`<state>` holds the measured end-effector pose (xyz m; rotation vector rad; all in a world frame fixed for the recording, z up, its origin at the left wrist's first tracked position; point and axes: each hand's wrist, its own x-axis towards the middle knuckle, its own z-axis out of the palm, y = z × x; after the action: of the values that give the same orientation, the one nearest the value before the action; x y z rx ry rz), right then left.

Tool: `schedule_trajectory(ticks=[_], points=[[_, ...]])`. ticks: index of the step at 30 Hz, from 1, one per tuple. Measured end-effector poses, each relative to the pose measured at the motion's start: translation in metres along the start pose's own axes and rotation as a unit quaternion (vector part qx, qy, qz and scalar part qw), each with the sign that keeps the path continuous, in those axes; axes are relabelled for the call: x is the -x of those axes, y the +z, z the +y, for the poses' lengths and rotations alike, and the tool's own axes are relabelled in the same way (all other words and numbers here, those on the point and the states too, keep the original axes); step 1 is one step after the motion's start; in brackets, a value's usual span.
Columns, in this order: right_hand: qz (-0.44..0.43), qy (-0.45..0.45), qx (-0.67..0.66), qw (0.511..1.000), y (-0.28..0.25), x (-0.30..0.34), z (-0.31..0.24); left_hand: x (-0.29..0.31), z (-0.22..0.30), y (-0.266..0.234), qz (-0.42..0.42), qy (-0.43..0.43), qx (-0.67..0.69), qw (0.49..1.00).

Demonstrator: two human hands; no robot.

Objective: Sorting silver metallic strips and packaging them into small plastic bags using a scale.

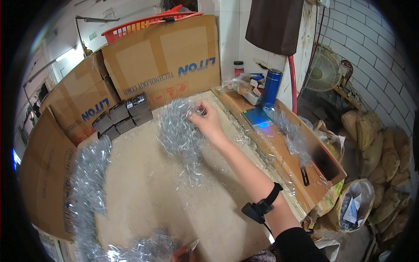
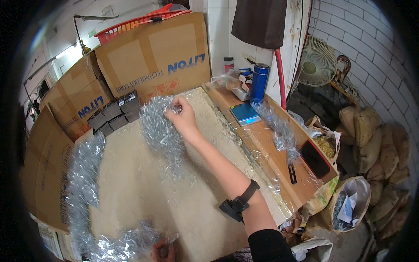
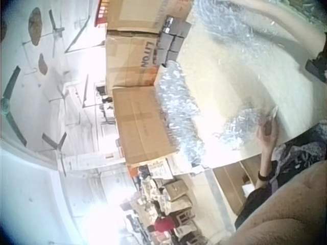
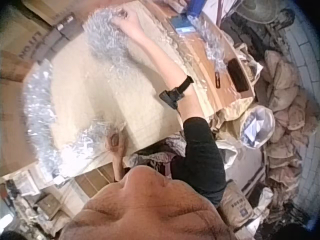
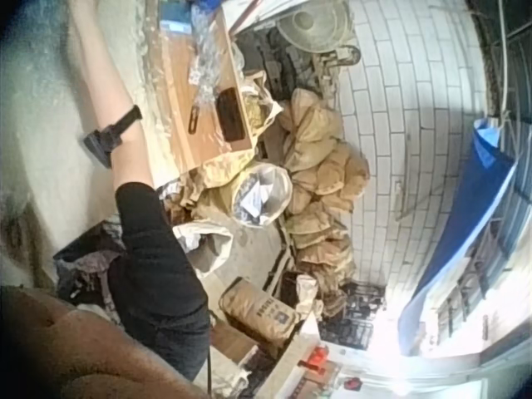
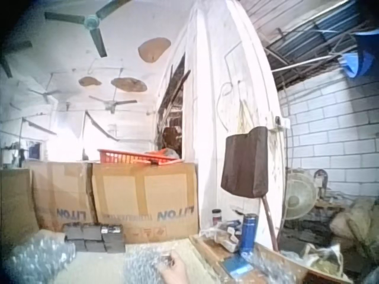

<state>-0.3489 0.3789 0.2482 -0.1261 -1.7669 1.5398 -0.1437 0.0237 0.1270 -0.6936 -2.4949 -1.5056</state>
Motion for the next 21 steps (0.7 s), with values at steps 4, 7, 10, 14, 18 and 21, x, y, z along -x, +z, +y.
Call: schedule_trajectory(ticks=[4, 7, 10, 14, 18, 21], points=[[0.040, 0.067, 0.009, 0.997, 0.006, 0.024, 0.031, 0.016, -0.038, 0.006, -0.058, -0.067, 0.046, 0.995], [-0.091, 0.282, -0.093, 0.951, -0.004, 0.036, 0.034, 0.009, -0.028, 0.016, -0.001, 0.007, 0.051, 0.999], [-0.072, 0.159, -0.112, 0.978, 0.004, 0.032, 0.013, 0.005, -0.019, 0.010, -0.002, 0.023, 0.032, 0.999], [0.023, 0.095, 0.008, 0.995, 0.010, 0.037, 0.050, 0.011, -0.017, 0.012, -0.030, -0.069, 0.064, 0.995], [-0.131, 0.175, 0.015, 0.976, 0.007, 0.043, 0.035, -0.003, 0.010, -0.003, -0.034, -0.019, 0.023, 0.999], [-0.074, 0.094, 0.019, 0.993, 0.009, 0.040, 0.033, -0.006, 0.027, -0.009, -0.059, -0.033, 0.034, 0.997]])
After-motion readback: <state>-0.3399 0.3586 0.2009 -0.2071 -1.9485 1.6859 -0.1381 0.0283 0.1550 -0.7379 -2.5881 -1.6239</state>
